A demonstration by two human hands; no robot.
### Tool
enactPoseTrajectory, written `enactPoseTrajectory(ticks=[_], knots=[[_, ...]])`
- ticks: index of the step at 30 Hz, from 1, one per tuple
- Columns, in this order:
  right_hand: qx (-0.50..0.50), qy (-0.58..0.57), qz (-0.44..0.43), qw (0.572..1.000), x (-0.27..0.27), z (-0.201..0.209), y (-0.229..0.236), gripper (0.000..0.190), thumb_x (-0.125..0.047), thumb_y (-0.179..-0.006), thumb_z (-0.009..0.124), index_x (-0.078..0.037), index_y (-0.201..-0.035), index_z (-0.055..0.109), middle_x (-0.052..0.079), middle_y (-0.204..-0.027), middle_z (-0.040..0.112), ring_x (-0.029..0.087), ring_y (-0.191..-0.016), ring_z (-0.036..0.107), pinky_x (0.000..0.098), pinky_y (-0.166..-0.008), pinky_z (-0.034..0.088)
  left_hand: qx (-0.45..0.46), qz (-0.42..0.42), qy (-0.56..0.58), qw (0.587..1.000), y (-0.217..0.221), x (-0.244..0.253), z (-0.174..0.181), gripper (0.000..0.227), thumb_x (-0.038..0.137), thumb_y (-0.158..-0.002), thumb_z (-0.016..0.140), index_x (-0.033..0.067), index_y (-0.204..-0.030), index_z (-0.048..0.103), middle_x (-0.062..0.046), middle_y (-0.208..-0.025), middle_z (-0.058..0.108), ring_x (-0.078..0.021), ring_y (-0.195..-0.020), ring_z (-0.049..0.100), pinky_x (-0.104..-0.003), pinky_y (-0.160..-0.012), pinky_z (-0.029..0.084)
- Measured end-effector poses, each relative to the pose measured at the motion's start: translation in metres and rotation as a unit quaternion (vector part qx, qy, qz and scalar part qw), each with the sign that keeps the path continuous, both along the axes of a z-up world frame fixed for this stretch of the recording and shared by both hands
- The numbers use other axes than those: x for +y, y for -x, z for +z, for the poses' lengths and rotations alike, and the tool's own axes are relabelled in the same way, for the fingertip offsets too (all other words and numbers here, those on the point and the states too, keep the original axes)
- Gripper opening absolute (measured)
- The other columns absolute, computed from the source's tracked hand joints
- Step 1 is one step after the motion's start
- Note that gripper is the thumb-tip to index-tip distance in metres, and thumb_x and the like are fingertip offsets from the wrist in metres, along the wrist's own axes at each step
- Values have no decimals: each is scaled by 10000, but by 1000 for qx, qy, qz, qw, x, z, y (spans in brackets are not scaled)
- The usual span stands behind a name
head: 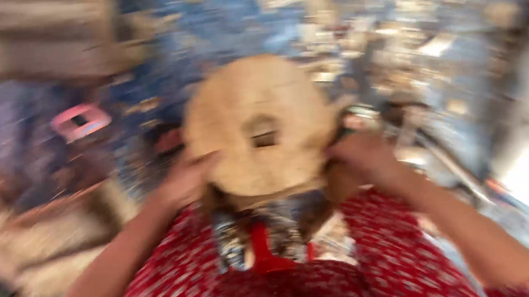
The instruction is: The person is manually sanding a circular wooden component, likely for a musical instrument, using a small sanding block to smooth the surface and edges.
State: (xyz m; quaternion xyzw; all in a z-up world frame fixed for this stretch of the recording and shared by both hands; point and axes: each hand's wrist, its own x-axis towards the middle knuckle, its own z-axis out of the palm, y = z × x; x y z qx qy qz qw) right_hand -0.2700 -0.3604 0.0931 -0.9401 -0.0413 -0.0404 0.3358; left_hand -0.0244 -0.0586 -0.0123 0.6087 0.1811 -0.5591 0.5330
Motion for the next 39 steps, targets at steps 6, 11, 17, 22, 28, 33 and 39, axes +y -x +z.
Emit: enactPoseTrajectory(ticks=[6, 11, 17, 22, 28, 33, 39], knots=[[363, -200, -365, 834, 17, -20, -7, 266, -290, -886, 632, -120, -1014, 792, -8, -1050, 776, 141, -849, 685, 272, -743, 510, 33, -15, 74, 997, -2, -10, 2, 407, 111, -854, 803, 33, -1224, 653, -135, -987, 737, -259, -851, 752, -444, -726, 641], [107, 280, -71, 951, 10, -51, 7, 146, -249, -961, 480, -259, -875, 598, -14, -672, 465, 209, -533, 477, 365, -511, 384, 22, -43, 35, 998, -12, -21, 14, 350, 139, -878, 781, 42, -1181, 636, -151, -947, 741, -271, -787, 757, -469, -676, 642], [17, 166, -139, 976, -8, -23, -104, 193, -224, -1077, 559, -107, -1054, 711, 115, -729, 535, 251, -664, 569, 331, -631, 456, 45, -61, 45, 996, -21, -39, 40, 319, 155, -899, 749, 38, -1168, 626, -151, -953, 746, -284, -785, 770, -468, -645, 650], [175, 93, -166, 966, -22, -2, -129, 297, -442, -986, 405, -223, -859, 559, -35, -649, 474, 149, -551, 485, 289, -503, 416, 40, -55, 46, 997, -20, -42, 50, 316, 155, -904, 739, 17, -1157, 608, -143, -939, 736, -285, -777, 768, -463, -622, 650], [93, 156, -20, 983, 18, -57, -23, 205, -142, -868, 514, -116, -1047, 610, 136, -913, 599, 372, -836, 623, 464, -773, 518, 41, -65, 50, 996, -20, -34, 38, 304, 155, -893, 754, 22, -1130, 616, -155, -919, 741, -286, -766, 766, -461, -612, 652], [81, 251, -105, 959, -37, -53, -60, 190, -162, -1036, 473, -249, -1150, 597, -54, -720, 551, 138, -579, 550, 230, -526, 450, 30, -88, 50, 994, -18, -30, 32, 310, 171, -910, 733, 34, -1160, 611, -185, -948, 731, -328, -799, 767, -497, -649, 662], [153, 167, -106, 968, 21, -43, 2, 165, -173, -988, 527, -261, -1127, 537, -52, -723, 532, 112, -566, 518, 230, -487, 452, 33, -76, 47, 996, -17, -24, 24, 292, 141, -921, 721, 14, -1160, 611, -190, -955, 733, -325, -791, 761, -516, -650, 656]])
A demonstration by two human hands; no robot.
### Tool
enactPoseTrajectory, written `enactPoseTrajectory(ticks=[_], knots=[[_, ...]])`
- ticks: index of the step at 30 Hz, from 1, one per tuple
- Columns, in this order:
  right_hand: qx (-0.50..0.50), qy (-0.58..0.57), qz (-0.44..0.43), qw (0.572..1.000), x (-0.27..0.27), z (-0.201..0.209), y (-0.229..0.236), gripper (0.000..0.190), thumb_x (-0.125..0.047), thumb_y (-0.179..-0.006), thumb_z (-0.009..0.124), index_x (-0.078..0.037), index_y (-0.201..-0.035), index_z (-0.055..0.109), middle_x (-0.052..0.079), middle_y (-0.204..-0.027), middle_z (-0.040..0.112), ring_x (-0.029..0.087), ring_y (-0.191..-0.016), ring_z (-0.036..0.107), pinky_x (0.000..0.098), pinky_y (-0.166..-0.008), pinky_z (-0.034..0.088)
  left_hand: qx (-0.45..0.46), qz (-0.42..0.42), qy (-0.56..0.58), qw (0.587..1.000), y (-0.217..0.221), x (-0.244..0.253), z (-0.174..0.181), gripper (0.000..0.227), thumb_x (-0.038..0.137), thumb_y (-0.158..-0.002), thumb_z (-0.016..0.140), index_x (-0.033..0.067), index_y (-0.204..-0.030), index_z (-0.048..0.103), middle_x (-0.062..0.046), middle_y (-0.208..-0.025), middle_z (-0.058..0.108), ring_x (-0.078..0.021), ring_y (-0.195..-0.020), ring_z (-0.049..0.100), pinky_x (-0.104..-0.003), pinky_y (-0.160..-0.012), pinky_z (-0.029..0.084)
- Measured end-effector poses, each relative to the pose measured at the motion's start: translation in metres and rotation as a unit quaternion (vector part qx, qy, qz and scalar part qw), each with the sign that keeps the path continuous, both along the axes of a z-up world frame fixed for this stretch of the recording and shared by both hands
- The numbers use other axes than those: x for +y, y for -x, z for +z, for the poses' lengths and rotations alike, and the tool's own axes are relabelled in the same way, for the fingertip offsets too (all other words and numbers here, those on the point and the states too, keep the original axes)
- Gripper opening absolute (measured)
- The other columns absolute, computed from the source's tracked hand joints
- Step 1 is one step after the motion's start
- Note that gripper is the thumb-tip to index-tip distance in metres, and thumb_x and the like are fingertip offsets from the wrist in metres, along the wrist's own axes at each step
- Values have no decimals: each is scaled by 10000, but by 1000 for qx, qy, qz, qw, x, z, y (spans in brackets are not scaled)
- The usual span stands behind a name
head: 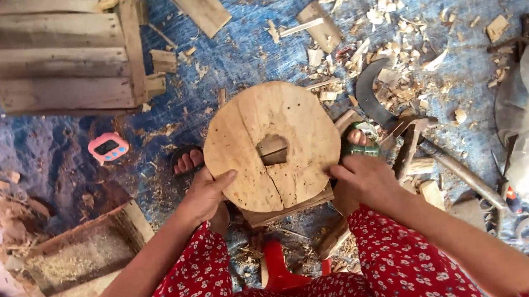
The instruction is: The person is manually sanding a circular wooden component, likely for a musical instrument, using a small sanding block to smooth the surface and edges.
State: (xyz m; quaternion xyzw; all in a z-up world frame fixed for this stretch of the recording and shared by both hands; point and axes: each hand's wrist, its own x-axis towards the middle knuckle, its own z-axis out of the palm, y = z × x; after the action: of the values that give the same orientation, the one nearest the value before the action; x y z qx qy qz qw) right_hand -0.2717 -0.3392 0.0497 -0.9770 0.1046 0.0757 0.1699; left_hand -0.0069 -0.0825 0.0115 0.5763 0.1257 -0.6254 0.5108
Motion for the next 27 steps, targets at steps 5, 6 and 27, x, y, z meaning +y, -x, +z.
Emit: enactPoseTrajectory(ticks=[5, 6, 27], knots=[[136, -133, -261, 947, -35, -5, 23, 205, -389, -1014, 529, -215, -1062, 627, 92, -680, 686, 362, -699, 707, 466, -657, 552, 12, 1, -30, 999, -3, 0, 0, 360, 154, -904, 746, 31, -1207, 595, -165, -1001, 726, -310, -851, 751, -540, -696, 643], [133, -132, -265, 946, -37, 6, -1, 205, -389, -1014, 529, -215, -1062, 627, 92, -680, 686, 362, -699, 707, 466, -657, 552, 11, -3, -28, 1000, -1, 3, -2, 360, 154, -904, 746, 31, -1207, 595, -165, -1001, 726, -310, -851, 751, -540, -696, 643], [42, -287, -14, 957, -73, 81, -128, 171, -103, -910, 556, -33, -1026, 661, 164, -926, 678, 354, -822, 719, 458, -739, 601, 31, -102, 342, 933, -54, -29, 69, 865, 210, -787, 773, -5, -1525, 375, -268, -1364, 567, -421, -1198, 621, -602, -1000, 528]])
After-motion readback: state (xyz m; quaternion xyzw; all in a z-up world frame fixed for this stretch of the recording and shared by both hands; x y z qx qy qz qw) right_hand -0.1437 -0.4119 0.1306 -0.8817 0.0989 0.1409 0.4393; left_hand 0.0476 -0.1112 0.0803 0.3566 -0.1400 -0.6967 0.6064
